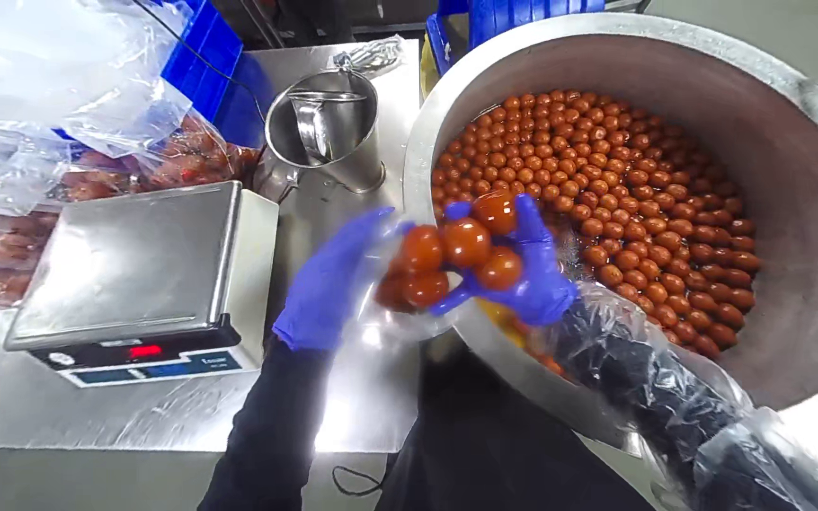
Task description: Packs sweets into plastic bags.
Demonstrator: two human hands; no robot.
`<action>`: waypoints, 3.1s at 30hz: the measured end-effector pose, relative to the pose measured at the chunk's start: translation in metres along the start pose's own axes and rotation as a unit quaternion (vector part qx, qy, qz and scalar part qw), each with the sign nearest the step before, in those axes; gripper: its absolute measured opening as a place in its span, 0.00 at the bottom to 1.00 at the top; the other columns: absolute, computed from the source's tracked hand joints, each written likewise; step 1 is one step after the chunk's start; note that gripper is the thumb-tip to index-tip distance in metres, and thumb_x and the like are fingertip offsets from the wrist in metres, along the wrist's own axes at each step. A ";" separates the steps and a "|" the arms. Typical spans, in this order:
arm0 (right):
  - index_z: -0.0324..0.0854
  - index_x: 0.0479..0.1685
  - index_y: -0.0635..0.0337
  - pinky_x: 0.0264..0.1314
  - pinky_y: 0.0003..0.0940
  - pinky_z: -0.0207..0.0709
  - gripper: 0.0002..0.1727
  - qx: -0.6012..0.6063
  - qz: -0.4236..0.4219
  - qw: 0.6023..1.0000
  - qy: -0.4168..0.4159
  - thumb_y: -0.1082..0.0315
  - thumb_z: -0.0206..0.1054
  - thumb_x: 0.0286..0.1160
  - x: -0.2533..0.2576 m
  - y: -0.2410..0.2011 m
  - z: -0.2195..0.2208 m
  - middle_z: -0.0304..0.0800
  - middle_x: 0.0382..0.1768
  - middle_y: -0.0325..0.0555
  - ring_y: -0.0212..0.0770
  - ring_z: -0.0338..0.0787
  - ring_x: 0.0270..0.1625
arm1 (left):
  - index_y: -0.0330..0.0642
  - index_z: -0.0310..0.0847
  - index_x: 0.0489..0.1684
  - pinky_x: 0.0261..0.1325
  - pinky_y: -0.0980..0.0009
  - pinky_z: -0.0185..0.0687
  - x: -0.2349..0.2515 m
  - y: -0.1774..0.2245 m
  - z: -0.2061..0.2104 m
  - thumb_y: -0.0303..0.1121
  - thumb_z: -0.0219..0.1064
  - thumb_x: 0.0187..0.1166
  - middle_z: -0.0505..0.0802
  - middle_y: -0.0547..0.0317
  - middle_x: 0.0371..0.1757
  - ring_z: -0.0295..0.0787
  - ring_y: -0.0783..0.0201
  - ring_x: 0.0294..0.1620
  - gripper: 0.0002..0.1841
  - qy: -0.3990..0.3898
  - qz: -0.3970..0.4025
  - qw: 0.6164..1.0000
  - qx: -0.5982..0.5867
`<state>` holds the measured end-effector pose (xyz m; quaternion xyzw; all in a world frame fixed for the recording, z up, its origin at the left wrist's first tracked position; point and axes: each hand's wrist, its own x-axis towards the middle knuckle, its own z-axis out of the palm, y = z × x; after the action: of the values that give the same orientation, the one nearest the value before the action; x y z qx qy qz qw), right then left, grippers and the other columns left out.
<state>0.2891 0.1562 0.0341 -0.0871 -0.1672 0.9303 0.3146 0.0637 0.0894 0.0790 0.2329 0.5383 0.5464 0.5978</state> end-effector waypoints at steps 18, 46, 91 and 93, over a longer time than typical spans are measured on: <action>0.66 0.72 0.53 0.39 0.31 0.84 0.23 -0.281 0.187 0.931 0.137 0.77 0.57 0.78 0.047 0.046 0.064 0.83 0.44 0.43 0.35 0.88 0.41 | 0.38 0.79 0.68 0.43 0.75 0.90 -0.009 0.013 -0.023 0.36 0.34 0.95 0.95 0.54 0.53 0.94 0.67 0.46 0.25 -0.005 0.031 0.999 -0.042; 0.89 0.54 0.63 0.54 0.27 0.83 0.12 -0.680 0.099 0.727 0.004 0.72 0.61 0.84 0.049 0.005 0.088 0.93 0.46 0.45 0.29 0.90 0.46 | 0.36 0.78 0.70 0.46 0.75 0.91 -0.012 0.011 -0.070 0.42 0.30 0.94 0.93 0.48 0.59 0.94 0.63 0.52 0.30 -0.126 0.071 0.987 -0.069; 0.76 0.67 0.63 0.60 0.36 0.83 0.33 -0.464 0.032 0.851 0.246 0.84 0.76 0.54 0.060 -0.010 -0.153 0.81 0.62 0.54 0.41 0.84 0.60 | 0.45 0.84 0.70 0.48 0.77 0.89 -0.020 -0.002 -0.076 0.56 0.50 0.88 0.94 0.57 0.60 0.93 0.68 0.54 0.29 -0.074 0.078 0.993 -0.054; 0.75 0.69 0.61 0.60 0.32 0.83 0.34 -0.440 0.012 0.872 0.216 0.85 0.74 0.56 0.035 -0.020 -0.135 0.82 0.64 0.51 0.38 0.85 0.61 | 0.45 0.85 0.69 0.45 0.78 0.90 -0.022 -0.001 -0.074 0.55 0.47 0.89 0.95 0.57 0.59 0.94 0.69 0.52 0.29 -0.067 0.070 0.994 -0.052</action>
<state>0.3090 0.2270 -0.0861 -0.4174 -0.4858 0.7224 0.2606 0.0018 0.0465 0.0636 0.2750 0.4507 0.5975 0.6035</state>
